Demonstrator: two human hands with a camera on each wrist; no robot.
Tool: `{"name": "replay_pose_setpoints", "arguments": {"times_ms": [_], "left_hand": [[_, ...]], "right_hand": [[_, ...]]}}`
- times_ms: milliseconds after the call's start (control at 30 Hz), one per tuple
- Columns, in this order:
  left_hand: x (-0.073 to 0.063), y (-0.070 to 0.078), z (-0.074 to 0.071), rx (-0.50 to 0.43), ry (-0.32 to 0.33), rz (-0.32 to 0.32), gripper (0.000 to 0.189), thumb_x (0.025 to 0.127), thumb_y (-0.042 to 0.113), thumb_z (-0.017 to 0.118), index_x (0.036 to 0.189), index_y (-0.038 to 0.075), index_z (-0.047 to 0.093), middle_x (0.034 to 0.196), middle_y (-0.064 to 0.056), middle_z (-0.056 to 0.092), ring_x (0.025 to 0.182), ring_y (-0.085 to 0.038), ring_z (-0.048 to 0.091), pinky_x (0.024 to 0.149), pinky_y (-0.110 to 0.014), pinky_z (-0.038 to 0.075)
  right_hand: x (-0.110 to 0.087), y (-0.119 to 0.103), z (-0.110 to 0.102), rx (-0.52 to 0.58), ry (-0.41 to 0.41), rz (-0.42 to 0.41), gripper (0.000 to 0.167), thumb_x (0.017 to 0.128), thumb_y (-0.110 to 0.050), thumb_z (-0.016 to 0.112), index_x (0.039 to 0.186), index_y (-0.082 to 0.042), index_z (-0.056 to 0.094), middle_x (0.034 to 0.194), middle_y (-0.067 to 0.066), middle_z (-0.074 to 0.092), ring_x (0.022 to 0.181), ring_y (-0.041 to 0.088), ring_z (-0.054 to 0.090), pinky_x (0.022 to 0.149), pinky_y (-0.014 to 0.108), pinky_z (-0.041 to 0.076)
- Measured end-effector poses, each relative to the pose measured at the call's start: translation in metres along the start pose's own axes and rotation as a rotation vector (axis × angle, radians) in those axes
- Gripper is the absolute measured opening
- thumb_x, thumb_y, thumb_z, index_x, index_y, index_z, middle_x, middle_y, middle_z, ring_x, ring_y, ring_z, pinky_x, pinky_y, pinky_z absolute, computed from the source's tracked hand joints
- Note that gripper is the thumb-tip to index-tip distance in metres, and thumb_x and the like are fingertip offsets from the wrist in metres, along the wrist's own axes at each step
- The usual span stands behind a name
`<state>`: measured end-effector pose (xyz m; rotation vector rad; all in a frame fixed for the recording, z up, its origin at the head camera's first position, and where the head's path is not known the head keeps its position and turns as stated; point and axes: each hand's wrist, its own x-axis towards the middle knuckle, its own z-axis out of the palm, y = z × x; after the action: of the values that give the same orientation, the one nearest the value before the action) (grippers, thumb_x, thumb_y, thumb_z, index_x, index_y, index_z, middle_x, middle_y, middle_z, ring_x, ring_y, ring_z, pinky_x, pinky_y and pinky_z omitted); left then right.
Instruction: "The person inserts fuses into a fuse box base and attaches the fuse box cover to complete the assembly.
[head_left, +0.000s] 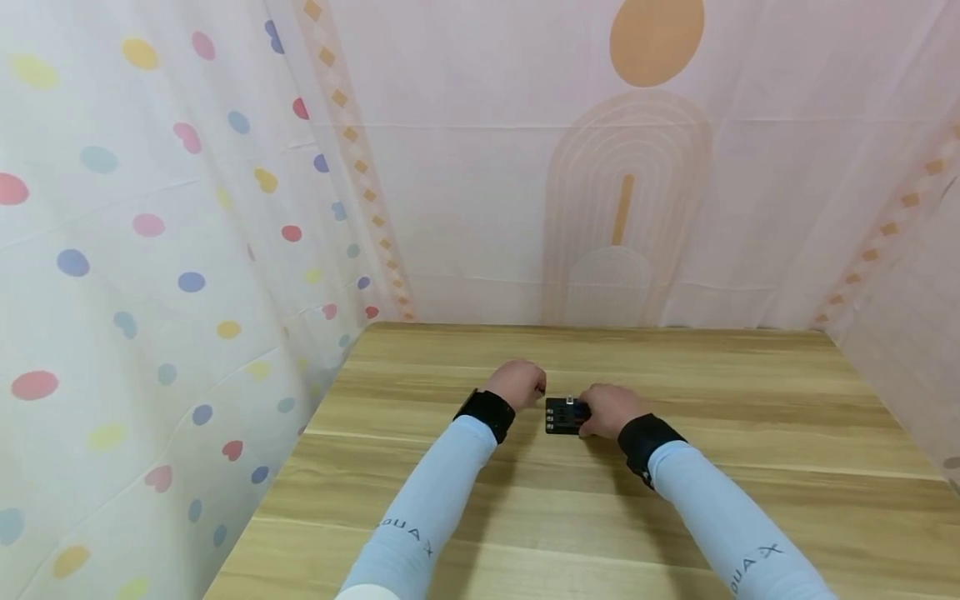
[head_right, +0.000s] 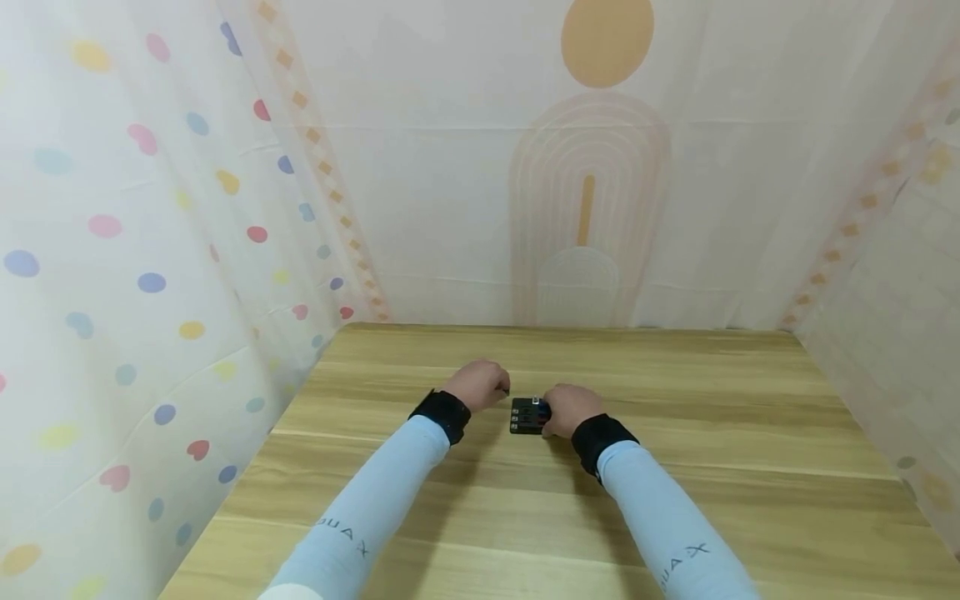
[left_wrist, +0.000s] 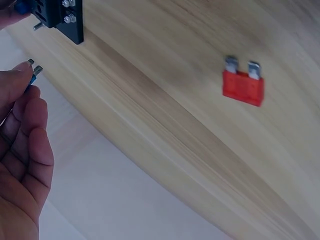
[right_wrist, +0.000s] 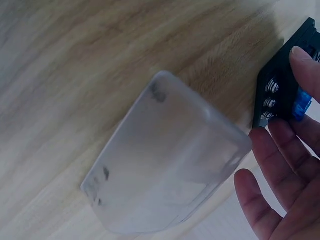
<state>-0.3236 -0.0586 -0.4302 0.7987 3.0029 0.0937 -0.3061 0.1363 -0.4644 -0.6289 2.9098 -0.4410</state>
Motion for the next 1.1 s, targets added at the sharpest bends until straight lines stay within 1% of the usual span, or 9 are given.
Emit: {"name": "replay_pose_setpoints", "arguments": {"times_ms": [167, 367, 500, 733, 867, 1100], "left_hand": [[0.006, 0.006, 0.002, -0.007, -0.014, 0.013, 0.005, 0.092, 0.015, 0.073, 0.094, 0.014, 0.077, 0.087, 0.005, 0.070, 0.079, -0.009, 0.060, 0.078, -0.026, 0.051], [0.012, 0.011, 0.005, 0.002, -0.014, 0.054, 0.006, 0.091, 0.012, 0.072, 0.090, 0.014, 0.077, 0.082, 0.006, 0.069, 0.073, -0.008, 0.058, 0.074, -0.025, 0.050], [0.014, 0.014, 0.007, 0.008, -0.019, 0.074, 0.007, 0.091, 0.011, 0.071, 0.090, 0.013, 0.078, 0.082, 0.006, 0.070, 0.074, -0.008, 0.059, 0.074, -0.024, 0.050], [0.016, 0.021, 0.008, 0.017, -0.031, 0.079, 0.008, 0.092, 0.010, 0.071, 0.092, 0.013, 0.078, 0.087, 0.005, 0.071, 0.078, -0.008, 0.061, 0.075, -0.023, 0.051], [0.016, 0.025, 0.008, 0.022, -0.037, 0.083, 0.009, 0.092, 0.008, 0.071, 0.092, 0.013, 0.079, 0.086, 0.005, 0.071, 0.078, -0.008, 0.061, 0.075, -0.022, 0.050], [0.020, 0.026, 0.015, 0.030, -0.020, 0.102, 0.009, 0.091, 0.007, 0.072, 0.092, 0.012, 0.079, 0.087, 0.004, 0.072, 0.078, -0.008, 0.062, 0.073, -0.022, 0.051]], "right_hand": [[0.000, 0.001, 0.001, 0.021, 0.002, 0.009, 0.035, 0.073, -0.021, 0.088, 0.103, -0.008, 0.075, 0.087, 0.000, 0.067, 0.076, 0.017, 0.056, 0.077, 0.039, 0.049], [0.001, 0.000, 0.000, 0.042, -0.003, 0.017, 0.031, 0.071, -0.019, 0.089, 0.096, -0.009, 0.074, 0.082, -0.001, 0.066, 0.074, 0.017, 0.056, 0.076, 0.039, 0.049], [0.000, -0.002, -0.003, 0.032, -0.007, 0.019, 0.029, 0.071, -0.019, 0.090, 0.093, -0.009, 0.074, 0.080, -0.001, 0.065, 0.073, 0.017, 0.055, 0.075, 0.038, 0.049], [-0.001, -0.006, -0.006, 0.045, -0.001, 0.031, 0.027, 0.071, -0.019, 0.090, 0.091, -0.009, 0.074, 0.078, -0.002, 0.065, 0.072, 0.017, 0.054, 0.074, 0.037, 0.049], [-0.001, -0.006, -0.007, 0.058, -0.004, 0.028, 0.026, 0.071, -0.018, 0.090, 0.089, -0.009, 0.074, 0.076, -0.002, 0.064, 0.071, 0.017, 0.054, 0.074, 0.037, 0.048], [0.002, -0.002, -0.005, 0.058, -0.010, 0.021, 0.027, 0.071, -0.020, 0.090, 0.089, -0.009, 0.074, 0.076, -0.003, 0.064, 0.070, 0.016, 0.054, 0.072, 0.036, 0.049]]}}
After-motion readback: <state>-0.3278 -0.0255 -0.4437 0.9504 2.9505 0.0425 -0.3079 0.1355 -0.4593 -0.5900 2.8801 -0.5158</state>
